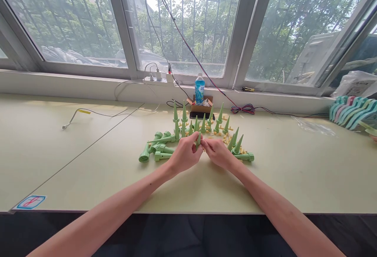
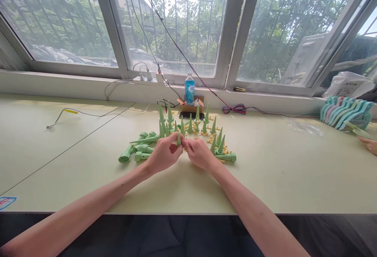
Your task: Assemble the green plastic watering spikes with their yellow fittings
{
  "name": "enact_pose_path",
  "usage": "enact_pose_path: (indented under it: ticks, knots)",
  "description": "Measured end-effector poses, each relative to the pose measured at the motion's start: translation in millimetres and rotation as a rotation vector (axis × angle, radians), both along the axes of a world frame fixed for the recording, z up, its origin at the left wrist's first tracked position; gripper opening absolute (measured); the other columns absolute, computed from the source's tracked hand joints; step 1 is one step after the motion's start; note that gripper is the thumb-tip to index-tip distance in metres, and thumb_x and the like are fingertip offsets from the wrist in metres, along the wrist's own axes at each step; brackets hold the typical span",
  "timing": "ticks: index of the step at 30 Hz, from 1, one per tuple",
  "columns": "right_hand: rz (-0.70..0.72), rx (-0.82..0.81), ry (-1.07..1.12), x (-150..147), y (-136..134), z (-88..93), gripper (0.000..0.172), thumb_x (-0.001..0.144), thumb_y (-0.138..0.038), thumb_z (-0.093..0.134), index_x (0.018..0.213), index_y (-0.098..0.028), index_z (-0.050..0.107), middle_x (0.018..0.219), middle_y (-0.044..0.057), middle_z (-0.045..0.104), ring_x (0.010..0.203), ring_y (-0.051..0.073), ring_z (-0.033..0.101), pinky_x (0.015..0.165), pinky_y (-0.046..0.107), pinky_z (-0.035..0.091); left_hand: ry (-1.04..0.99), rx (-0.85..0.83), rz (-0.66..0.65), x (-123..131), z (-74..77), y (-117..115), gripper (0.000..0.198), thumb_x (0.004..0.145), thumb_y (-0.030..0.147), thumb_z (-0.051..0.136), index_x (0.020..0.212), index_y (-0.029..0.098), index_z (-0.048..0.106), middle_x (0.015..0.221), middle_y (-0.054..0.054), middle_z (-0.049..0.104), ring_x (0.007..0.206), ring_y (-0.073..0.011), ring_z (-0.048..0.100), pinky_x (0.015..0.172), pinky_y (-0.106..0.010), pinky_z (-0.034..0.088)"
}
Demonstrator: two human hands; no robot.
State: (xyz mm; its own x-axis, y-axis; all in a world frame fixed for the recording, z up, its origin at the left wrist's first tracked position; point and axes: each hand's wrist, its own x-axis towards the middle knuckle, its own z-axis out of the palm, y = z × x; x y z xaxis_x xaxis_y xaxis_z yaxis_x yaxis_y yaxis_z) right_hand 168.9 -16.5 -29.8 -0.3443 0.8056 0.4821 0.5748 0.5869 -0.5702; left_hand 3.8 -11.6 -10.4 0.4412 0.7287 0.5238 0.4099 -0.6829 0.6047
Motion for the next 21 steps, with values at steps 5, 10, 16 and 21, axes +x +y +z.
enact_pose_path:
  ticks: [5, 10, 16, 21]
  knots:
    - [0.014, -0.011, -0.011, 0.2, 0.1, 0.5, 0.045, 0.101, -0.041, 0.027, 0.065, -0.019, 0.040, 0.057, -0.003, 0.041, 0.053, 0.010, 0.033, 0.054, 0.024, 0.027, 0.010, -0.011, -0.009, -0.3, -0.5, 0.4, 0.005, 0.080, 0.017, 0.049, 0.083, 0.020, 0.047, 0.055, 0.009, 0.038, 0.044, -0.0070, 0.031, 0.050, -0.020, 0.031]
    - [0.010, -0.026, -0.028, 1.8, 1.2, -1.1, 0.044, 0.100, -0.041, 0.027, 0.064, -0.019, 0.040, 0.056, -0.003, 0.040, 0.052, 0.010, 0.033, 0.053, 0.024, 0.027, 0.021, 0.000, -0.017, -0.9, -1.9, 1.8, 0.007, 0.080, 0.017, 0.049, 0.079, 0.020, 0.043, 0.062, 0.006, 0.046, 0.045, -0.0071, 0.034, 0.049, -0.021, 0.031]
    - [-0.003, -0.043, -0.088, 3.2, 2.5, -2.7, 0.043, 0.100, -0.040, 0.028, 0.063, -0.019, 0.040, 0.056, -0.003, 0.041, 0.053, 0.011, 0.034, 0.054, 0.024, 0.028, 0.089, 0.018, -0.028, -1.2, -2.8, 2.7, 0.008, 0.079, 0.014, 0.048, 0.078, 0.020, 0.043, 0.057, 0.006, 0.043, 0.047, -0.0091, 0.037, 0.050, -0.023, 0.028]
    - [-0.006, -0.052, -0.092, 3.0, 1.8, -1.5, 0.042, 0.099, -0.038, 0.029, 0.063, -0.019, 0.040, 0.057, -0.003, 0.042, 0.053, 0.011, 0.036, 0.054, 0.024, 0.029, 0.100, 0.021, -0.020, -1.2, -1.1, 1.0, 0.008, 0.079, 0.013, 0.047, 0.077, 0.020, 0.043, 0.059, 0.005, 0.044, 0.049, -0.0098, 0.038, 0.051, -0.024, 0.028]
